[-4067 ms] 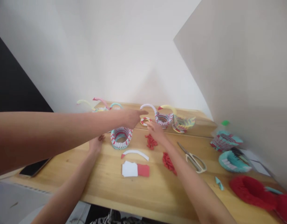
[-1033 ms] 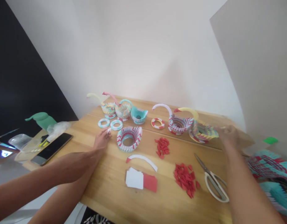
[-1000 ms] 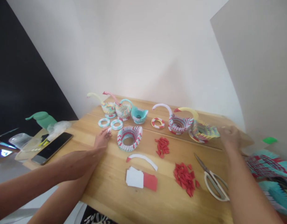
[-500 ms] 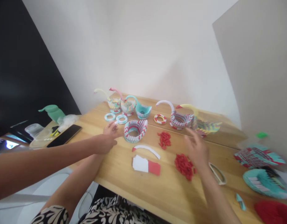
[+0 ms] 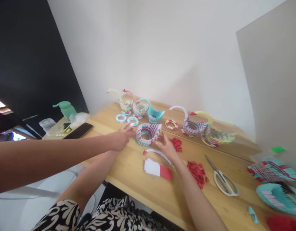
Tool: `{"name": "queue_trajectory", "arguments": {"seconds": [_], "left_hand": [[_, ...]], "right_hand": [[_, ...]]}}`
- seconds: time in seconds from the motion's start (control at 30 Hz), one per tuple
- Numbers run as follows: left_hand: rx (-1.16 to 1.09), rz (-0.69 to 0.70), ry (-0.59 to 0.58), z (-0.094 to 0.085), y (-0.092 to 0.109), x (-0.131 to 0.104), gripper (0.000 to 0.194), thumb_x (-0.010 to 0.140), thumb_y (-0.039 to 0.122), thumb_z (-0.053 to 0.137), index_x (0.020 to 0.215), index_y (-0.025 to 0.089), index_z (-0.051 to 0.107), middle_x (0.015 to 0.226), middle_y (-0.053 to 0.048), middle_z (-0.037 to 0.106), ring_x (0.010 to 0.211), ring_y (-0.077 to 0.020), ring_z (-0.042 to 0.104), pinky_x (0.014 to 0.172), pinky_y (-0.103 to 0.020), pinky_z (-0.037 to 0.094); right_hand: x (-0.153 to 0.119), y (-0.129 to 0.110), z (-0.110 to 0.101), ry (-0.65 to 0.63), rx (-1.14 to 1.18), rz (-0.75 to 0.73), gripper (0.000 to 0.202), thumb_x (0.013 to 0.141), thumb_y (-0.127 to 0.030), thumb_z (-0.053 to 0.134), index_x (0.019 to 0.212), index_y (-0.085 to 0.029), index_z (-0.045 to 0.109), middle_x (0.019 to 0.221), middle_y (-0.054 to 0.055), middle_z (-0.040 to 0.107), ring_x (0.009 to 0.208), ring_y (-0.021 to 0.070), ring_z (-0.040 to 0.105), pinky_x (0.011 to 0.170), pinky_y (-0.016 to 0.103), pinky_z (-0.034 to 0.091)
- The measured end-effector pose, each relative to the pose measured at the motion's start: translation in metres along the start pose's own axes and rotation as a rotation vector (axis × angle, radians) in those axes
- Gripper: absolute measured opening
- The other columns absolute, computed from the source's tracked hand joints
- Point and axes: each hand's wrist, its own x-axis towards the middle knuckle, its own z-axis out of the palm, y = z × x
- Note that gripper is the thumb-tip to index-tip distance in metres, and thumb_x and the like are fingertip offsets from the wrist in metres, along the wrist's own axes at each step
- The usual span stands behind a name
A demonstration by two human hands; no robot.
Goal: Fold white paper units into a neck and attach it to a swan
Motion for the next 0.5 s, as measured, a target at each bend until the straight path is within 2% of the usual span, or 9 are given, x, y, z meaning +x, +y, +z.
{"name": "queue_trajectory", "arguments": {"seconds": [0.1,0.17,0.33,0.5], "left_hand": [[-0.077,-0.017,-0.146,-0.006,-0.007,0.000,0.033,0.076,0.011,0.056,0.107,0.021,0.060,0.099,-0.005,0.067,0.093,-0.0191,0.064,0.091,-0.034,0.045],[-0.116,-0.019,-0.203,-0.005,-0.012,0.000,0.036,0.075,0.013,0.057,0.110,0.021,0.060,0.104,-0.006,0.067,0.099,-0.0202,0.063,0.095,-0.036,0.042],[-0.073,-0.046,-0.198,0.004,-0.013,-0.002,0.038,0.075,0.014,0.061,0.112,0.022,0.058,0.098,-0.004,0.068,0.096,-0.0213,0.063,0.097,-0.040,0.041],[-0.024,-0.080,-0.221,0.009,-0.011,-0.008,0.036,0.075,0.017,0.065,0.110,0.021,0.058,0.095,-0.005,0.067,0.091,-0.0217,0.064,0.094,-0.042,0.043]], "right_hand": [[0.006,-0.007,0.007,0.010,0.041,0.017,0.095,0.072,-0.051,0.071,0.148,-0.024,0.023,0.148,0.012,0.038,0.133,0.0308,0.039,0.109,0.051,0.032],[0.008,-0.011,0.013,0.012,0.062,0.023,0.092,0.072,-0.049,0.072,0.147,-0.024,0.025,0.146,0.011,0.041,0.132,0.0305,0.041,0.109,0.051,0.033],[0.011,-0.017,0.023,-0.009,0.073,-0.033,0.069,0.077,-0.043,0.068,0.138,-0.026,0.041,0.136,0.005,0.054,0.125,0.0270,0.049,0.107,0.047,0.038],[0.025,-0.017,0.013,-0.025,0.147,0.017,0.060,0.079,-0.041,0.065,0.135,-0.031,0.045,0.135,0.002,0.055,0.119,0.0244,0.054,0.097,0.040,0.047]]}}
